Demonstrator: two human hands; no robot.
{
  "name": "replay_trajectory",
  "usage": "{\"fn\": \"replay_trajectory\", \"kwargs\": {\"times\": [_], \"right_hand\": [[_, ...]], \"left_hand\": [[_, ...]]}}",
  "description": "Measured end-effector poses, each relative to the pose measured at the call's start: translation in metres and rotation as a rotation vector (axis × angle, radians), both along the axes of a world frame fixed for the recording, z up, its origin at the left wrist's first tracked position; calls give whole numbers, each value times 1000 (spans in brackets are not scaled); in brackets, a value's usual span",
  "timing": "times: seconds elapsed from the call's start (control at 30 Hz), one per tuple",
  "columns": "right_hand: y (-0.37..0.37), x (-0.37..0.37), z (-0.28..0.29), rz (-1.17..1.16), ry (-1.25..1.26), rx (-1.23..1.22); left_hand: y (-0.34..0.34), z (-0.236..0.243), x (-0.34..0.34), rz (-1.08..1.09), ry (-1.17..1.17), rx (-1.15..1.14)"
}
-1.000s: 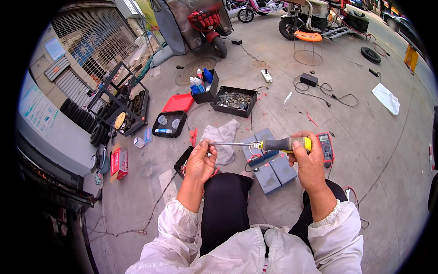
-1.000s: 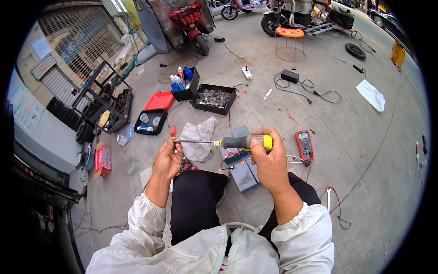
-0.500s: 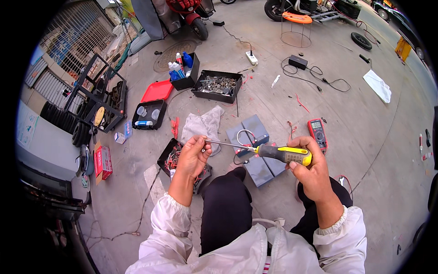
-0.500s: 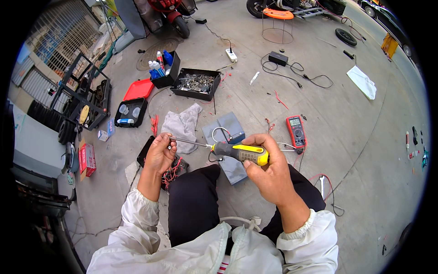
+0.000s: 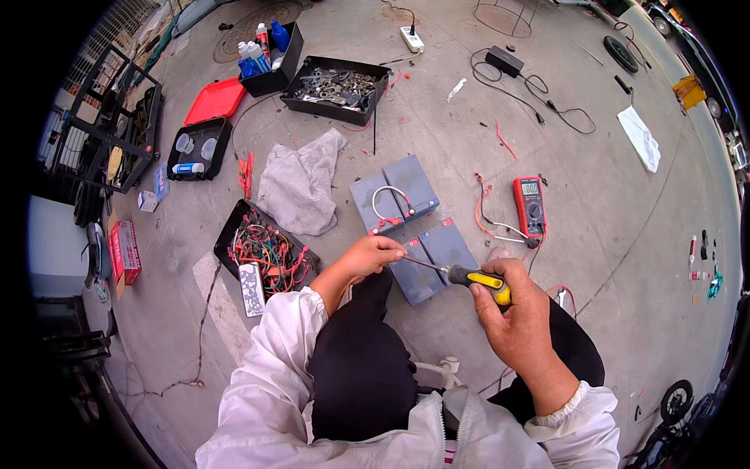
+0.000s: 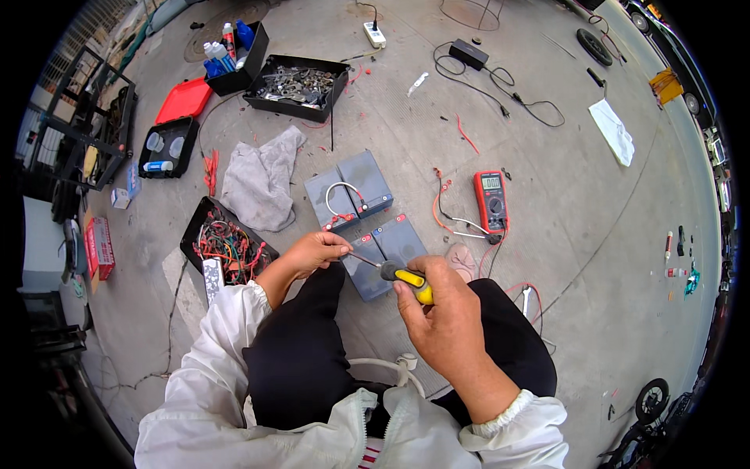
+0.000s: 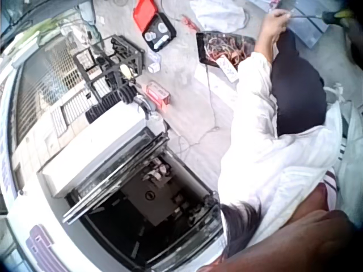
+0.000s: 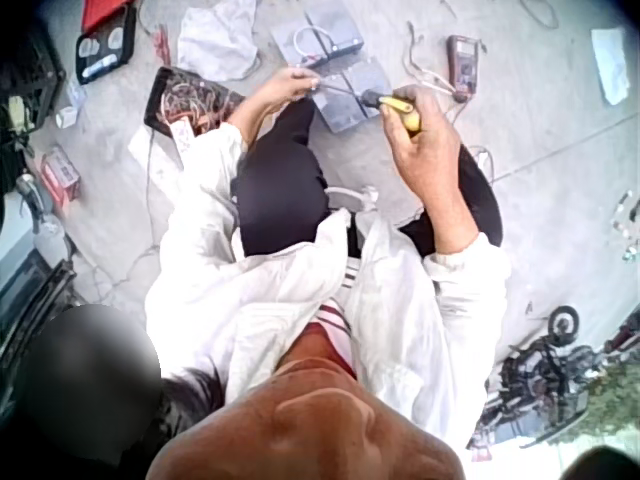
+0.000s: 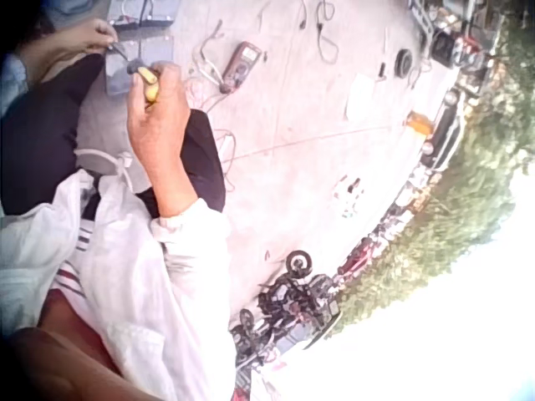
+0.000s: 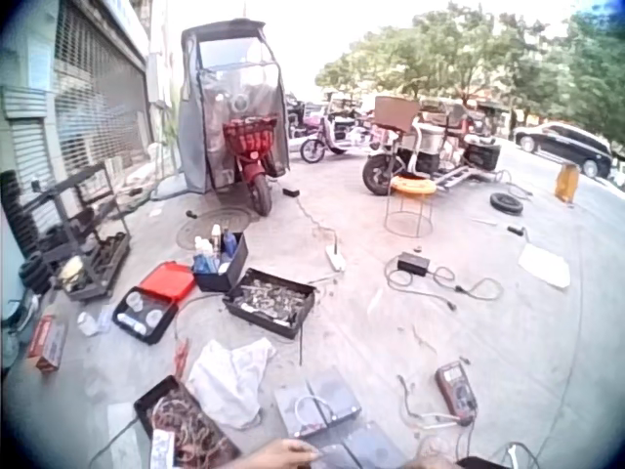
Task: The person sits on the ground and uses a screwdriver to tighten screws on the terminals of two gray battery packs. They handle red and black wires and small metal nuts while assembling the connections.
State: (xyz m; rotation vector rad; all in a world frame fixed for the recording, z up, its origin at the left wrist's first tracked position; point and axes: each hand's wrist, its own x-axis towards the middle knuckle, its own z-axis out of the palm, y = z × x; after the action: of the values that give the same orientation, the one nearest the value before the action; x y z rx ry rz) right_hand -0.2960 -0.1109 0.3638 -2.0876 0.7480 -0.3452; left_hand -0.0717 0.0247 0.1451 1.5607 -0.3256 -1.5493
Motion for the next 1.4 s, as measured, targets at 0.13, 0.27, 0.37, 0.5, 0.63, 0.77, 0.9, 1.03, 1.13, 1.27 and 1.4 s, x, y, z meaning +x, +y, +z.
{"fn": "replay_trajectory", "kwargs": {"times": [0.13, 0.27, 0.37, 0.5, 0.63, 0.77, 0.9, 1.03, 1.13, 1.27, 1.4], "right_hand": [[16, 8, -39, 74, 50, -107], [33, 21, -61, 153, 107, -146], [40, 28, -73, 166, 174, -148], [48, 41, -80, 182, 233, -171], [53, 52, -82, 184, 250, -211], [53, 54, -88, 167, 212, -235], [52, 55, -92, 166, 246, -216], [51, 55, -99, 175, 209, -246], [52, 58, -98, 193, 213, -249], [51, 58, -95, 211, 265, -249], [52, 61, -92, 237, 294, -239]], "left_hand": [[0, -37, -4, -126, -143, 39], [27, -88, -1, -131, -239, -93], [32, -90, -6, -123, -306, -106], [34, -92, -7, -83, -413, -136], [37, -102, -5, -61, -468, -188], [37, -104, -7, -36, -480, -174], [33, -97, -6, -33, -407, -114], [32, -98, -7, -25, -356, -97], [39, -109, -10, 87, -505, -145], [37, -94, -8, -59, -878, 106], [38, -92, -8, -224, -1076, 134]]}}
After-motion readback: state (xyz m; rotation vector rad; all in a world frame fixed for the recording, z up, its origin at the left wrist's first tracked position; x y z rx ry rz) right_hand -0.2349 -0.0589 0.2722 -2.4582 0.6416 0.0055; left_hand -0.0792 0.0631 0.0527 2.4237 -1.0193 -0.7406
